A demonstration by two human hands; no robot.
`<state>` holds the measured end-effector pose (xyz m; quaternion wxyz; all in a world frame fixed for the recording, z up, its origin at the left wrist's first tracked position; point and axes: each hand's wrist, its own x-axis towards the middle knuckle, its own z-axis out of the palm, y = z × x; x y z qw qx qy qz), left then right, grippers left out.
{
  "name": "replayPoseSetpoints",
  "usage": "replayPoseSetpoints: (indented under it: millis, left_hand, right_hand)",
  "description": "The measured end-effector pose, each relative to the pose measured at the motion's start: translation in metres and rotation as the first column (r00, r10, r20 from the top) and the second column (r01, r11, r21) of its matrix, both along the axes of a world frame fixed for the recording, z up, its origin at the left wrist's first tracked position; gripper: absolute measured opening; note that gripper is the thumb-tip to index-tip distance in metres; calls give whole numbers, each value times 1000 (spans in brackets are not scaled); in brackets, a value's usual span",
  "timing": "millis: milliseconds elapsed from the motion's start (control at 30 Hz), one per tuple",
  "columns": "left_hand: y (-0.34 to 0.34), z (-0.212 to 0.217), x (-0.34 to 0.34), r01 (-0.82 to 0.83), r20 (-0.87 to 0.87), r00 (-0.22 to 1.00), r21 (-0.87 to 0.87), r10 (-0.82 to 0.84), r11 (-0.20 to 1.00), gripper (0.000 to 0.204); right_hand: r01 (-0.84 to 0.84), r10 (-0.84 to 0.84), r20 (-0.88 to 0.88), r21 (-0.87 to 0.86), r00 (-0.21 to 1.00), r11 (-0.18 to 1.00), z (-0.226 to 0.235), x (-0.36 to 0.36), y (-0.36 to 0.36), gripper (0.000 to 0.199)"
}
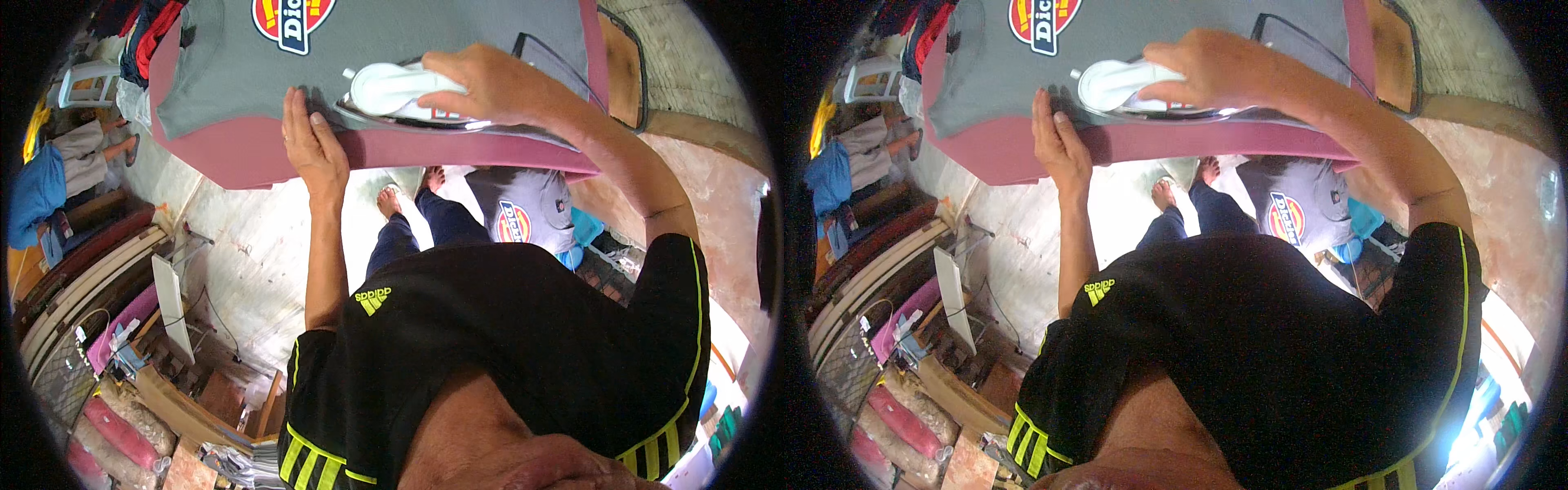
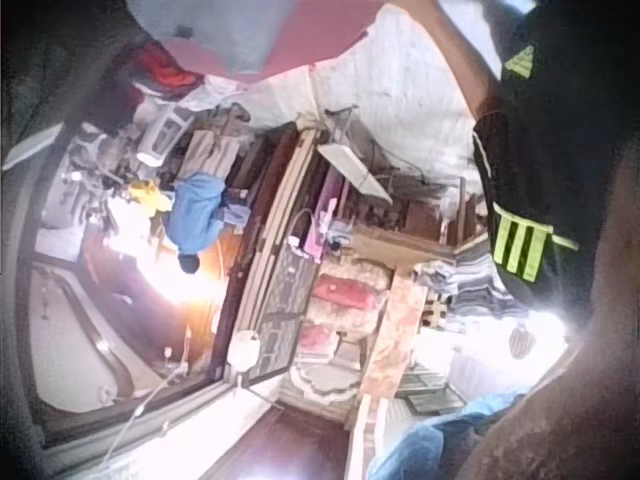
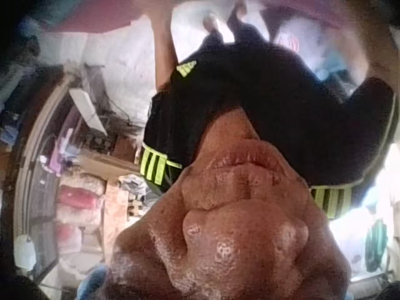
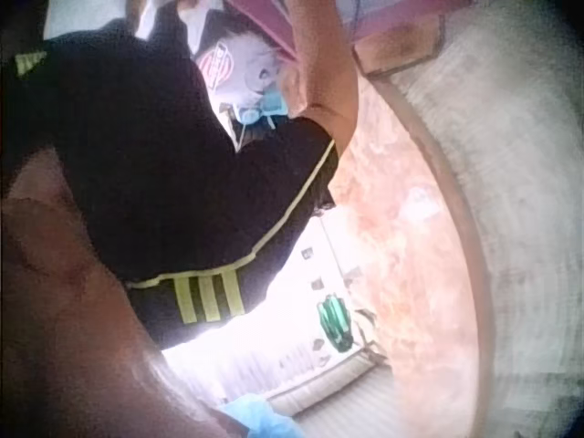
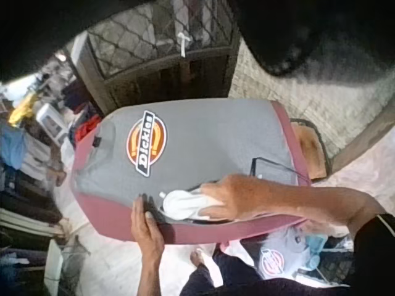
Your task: The person irons a gray Dickies t-shirt on a pink ironing board. They use a white electric iron to smooth the front, back, and sleeves of the shirt, frequently adjusting the garment's position and flipping it over to ensure all areas are pressed.
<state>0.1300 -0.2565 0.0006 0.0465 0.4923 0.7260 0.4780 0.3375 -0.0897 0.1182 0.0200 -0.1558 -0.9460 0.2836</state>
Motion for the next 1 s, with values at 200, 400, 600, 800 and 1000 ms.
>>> replayPoseSetpoints:
  millis: [200,400,600,800,1000]
  left_hand:
    - [31,12,-11,16,-193,981,-3,-16,1000,46]
    - [47,3,1,-68,-462,885,-254,-59,965,65]
    - [48,-2,0,-58,-447,892,-279,-76,959,67]
    - [48,-5,-1,-66,-476,877,-239,-58,969,63]
    - [47,-4,-1,-74,-498,866,-204,-39,976,63]
  right_hand:
    - [108,-117,27,238,993,965,6,-9,21,39]
    - [273,-272,-58,383,961,882,8,-30,135,45]
    - [446,-378,-243,382,893,809,8,-57,242,51]
    - [462,-447,-119,282,886,841,9,-39,201,53]
    - [244,-239,-52,267,970,932,-13,47,86,35]
